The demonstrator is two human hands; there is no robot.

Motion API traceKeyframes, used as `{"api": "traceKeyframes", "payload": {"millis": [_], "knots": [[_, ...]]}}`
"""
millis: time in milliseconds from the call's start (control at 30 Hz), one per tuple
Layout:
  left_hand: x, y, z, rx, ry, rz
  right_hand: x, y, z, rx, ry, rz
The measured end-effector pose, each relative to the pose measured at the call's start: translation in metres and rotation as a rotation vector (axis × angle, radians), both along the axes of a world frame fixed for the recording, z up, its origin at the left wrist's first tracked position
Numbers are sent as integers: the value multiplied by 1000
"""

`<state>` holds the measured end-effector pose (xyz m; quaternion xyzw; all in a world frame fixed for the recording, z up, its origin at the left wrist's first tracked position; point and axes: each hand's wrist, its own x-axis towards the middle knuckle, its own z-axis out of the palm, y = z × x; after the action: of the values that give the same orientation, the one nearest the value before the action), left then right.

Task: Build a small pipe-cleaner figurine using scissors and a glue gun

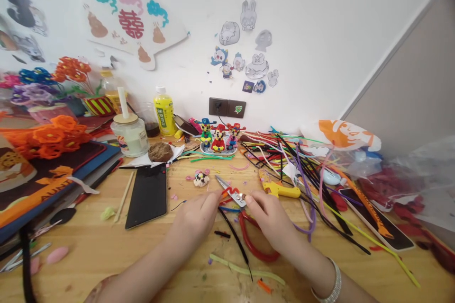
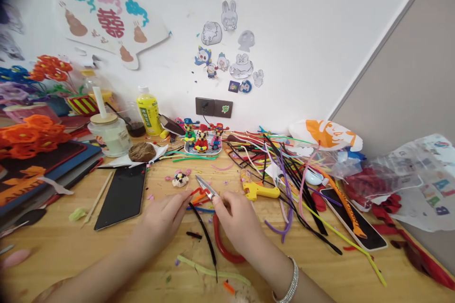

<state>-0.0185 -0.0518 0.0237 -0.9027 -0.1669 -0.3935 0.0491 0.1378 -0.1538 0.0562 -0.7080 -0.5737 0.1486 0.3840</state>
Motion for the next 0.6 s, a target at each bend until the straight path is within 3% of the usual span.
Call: {"api": "traceKeyframes", "payload": {"millis": [233, 600], "knots": [[-1, -3, 7, 168, 58, -29, 3, 3, -4, -27, 55, -28], [2, -5, 7, 154, 87, -21, 1, 2, -2, -56, -93, -54]]}}
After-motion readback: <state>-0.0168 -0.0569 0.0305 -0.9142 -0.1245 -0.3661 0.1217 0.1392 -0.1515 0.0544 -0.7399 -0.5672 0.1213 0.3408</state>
